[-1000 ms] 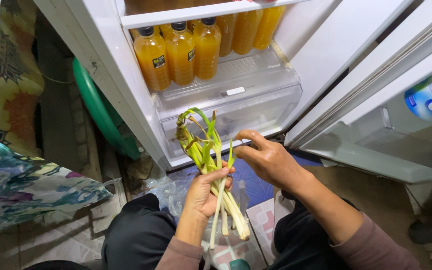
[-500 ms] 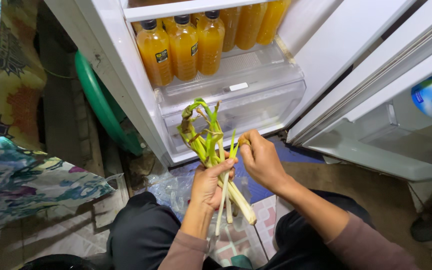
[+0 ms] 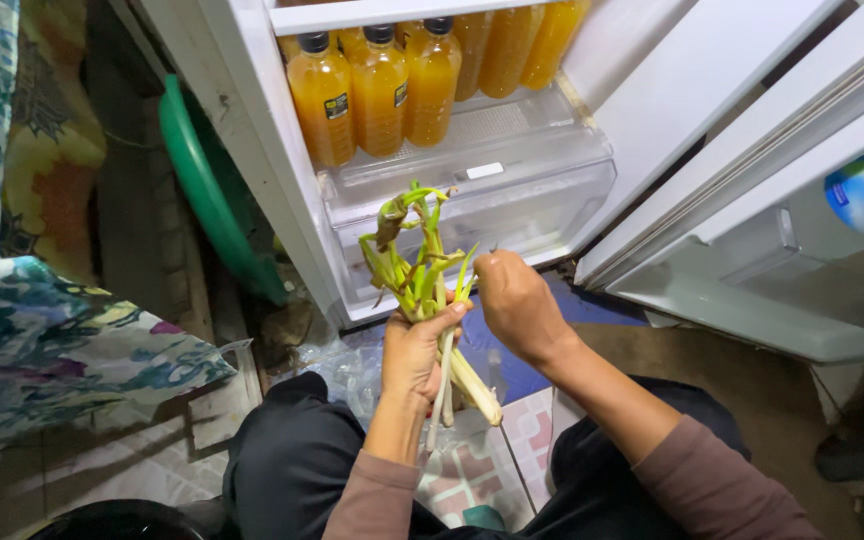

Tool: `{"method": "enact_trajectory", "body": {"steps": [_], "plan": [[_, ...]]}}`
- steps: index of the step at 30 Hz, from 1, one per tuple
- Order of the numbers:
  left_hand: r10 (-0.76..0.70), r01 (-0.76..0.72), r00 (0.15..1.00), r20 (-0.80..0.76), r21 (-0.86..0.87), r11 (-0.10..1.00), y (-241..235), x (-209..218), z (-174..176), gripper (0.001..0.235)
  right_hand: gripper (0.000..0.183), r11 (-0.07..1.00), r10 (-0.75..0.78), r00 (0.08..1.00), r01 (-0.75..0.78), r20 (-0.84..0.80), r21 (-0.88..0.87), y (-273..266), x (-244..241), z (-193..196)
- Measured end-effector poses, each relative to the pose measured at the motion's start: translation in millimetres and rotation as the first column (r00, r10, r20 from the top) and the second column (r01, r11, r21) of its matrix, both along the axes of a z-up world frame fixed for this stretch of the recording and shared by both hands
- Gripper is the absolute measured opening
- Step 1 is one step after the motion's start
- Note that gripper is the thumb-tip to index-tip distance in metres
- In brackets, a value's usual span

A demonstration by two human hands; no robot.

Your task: The person sits on the floor in front of an open refrigerator, removes a plastic bag containing green onions, and trims the root ends and outer layers from each stalk by hand. The trimmed onions are placed back into the bag.

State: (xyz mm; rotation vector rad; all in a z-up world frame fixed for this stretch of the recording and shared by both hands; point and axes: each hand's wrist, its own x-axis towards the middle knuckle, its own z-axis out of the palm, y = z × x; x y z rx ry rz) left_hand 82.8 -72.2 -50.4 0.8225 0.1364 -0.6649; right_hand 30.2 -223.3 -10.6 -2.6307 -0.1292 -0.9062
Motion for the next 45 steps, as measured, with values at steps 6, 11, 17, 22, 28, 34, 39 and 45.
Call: {"method": "enact_trajectory", "body": {"steps": [6,11,17,22,28,34,39,45], "plan": [[-0.028,0.027,1.000,0.013,0.017,0.999,3.9,-9.2,-1.6,0.024,0.013,0.729,-0.091,0.933,0.300,-0.347,0.616,-7.2,11.7,-10.4],[-0.026,0.026,0.997,-0.067,-0.005,1.000,8.5,-6.5,4.8,0.025,0.018,0.825,0.093,0.937,0.117,-0.337,0.553,-12.4,5.2,19.7],[-0.043,0.037,0.997,-0.068,-0.089,0.995,19.1,0.9,5.4,0.023,0.022,0.920,0.324,0.897,-0.225,-0.300,0.320,-18.3,-15.1,54.9],[-0.104,0.103,0.994,-0.030,-0.026,0.994,9.1,-8.7,4.2,0.023,0.013,0.992,0.080,0.944,-0.105,-0.320,-0.063,-16.1,-23.4,39.5],[-0.102,0.102,0.995,0.006,-0.027,0.994,5.8,-18.5,2.8,0.025,0.019,0.853,-0.195,0.981,0.171,-0.003,0.493,-46.3,-3.7,20.3],[0.113,-0.112,0.993,0.025,-0.035,0.993,7.4,-12.0,-1.4,0.024,0.020,0.699,0.201,0.822,0.261,-0.533,0.666,-63.7,-24.3,41.3],[0.190,-0.191,0.982,-0.021,-0.053,0.980,5.6,-9.2,-9.7,0.023,0.023,0.814,0.337,0.675,0.141,-0.657,0.563,3.1,-36.2,21.8],[0.170,-0.170,0.985,0.000,-0.071,0.983,-1.2,-12.5,-11.5,0.021,0.023,0.824,0.271,0.774,0.121,-0.572,0.554,17.8,-25.0,1.0]]}}
